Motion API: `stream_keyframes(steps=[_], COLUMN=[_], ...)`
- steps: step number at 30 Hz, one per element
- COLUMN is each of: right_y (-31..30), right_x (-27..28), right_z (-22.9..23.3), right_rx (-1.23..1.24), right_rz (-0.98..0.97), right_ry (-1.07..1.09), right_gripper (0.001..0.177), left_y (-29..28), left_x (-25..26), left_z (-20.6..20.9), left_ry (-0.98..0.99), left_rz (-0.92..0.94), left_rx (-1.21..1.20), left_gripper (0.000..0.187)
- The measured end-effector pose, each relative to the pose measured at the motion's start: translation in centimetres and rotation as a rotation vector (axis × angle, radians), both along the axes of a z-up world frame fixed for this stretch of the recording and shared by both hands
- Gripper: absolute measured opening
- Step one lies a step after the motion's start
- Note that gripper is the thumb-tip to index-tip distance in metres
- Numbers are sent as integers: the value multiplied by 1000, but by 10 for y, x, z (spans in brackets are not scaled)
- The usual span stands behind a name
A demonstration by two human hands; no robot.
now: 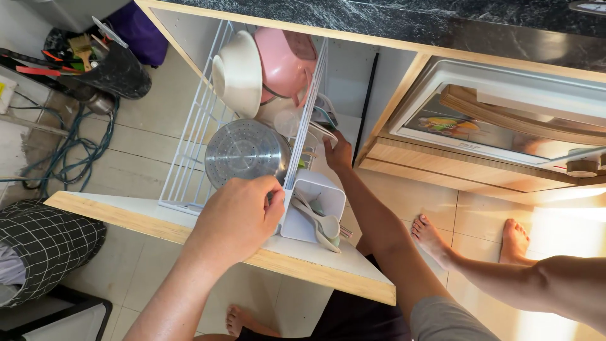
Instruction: Set the dining table with plates, glasses, and silverware.
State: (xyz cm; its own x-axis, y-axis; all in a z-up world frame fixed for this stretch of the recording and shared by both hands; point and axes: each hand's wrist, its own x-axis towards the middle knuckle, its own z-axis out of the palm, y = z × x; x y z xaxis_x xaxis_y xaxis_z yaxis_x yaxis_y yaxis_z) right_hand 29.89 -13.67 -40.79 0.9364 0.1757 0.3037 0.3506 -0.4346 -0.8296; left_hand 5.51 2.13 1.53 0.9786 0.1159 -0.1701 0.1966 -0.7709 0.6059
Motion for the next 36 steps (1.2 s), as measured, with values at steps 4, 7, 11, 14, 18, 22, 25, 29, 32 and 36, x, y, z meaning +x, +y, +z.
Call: stream_keyframes(steps=[4, 7, 11, 14, 18, 22, 25, 29, 32, 36], right_y=[-7, -6, 1, 5, 6, 7, 14, 22, 26, 22], right_x=[14, 13, -2, 5, 6, -12, -19, -13, -11, -9], right_z=[-2, 27, 92, 99, 90, 91, 101, 65, 60, 63], right_rx=[-143, -251, -232, -239, -185, -96, -105, -207, -419, -264], right_rz=[36, 36, 72, 154, 226, 239, 264, 152, 160, 185], right_ry=[-13, -124, -129, -198, -269, -280, -290, -307, -276, -443], right_gripper=[26, 25, 29, 18, 13, 10, 29, 23, 14, 23], left_y=[-1, -1, -4, -4, -3, -5, -9, -7, -6, -3], left_x=[0, 0, 2, 2, 3, 6, 9, 8, 8, 6], left_z=[2, 2, 5, 5, 5, 6, 13, 7, 8, 6], left_ry=[19, 11, 53, 59, 51, 73, 165, 102, 108, 99], left_rz=[19, 17, 30, 34, 25, 23, 69, 23, 55, 31], left_rx=[-20, -8, -13, -18, -33, -25, -38, -21, -30, -60], left_gripper=[19, 18, 19, 19, 19, 19, 22, 19, 18, 18])
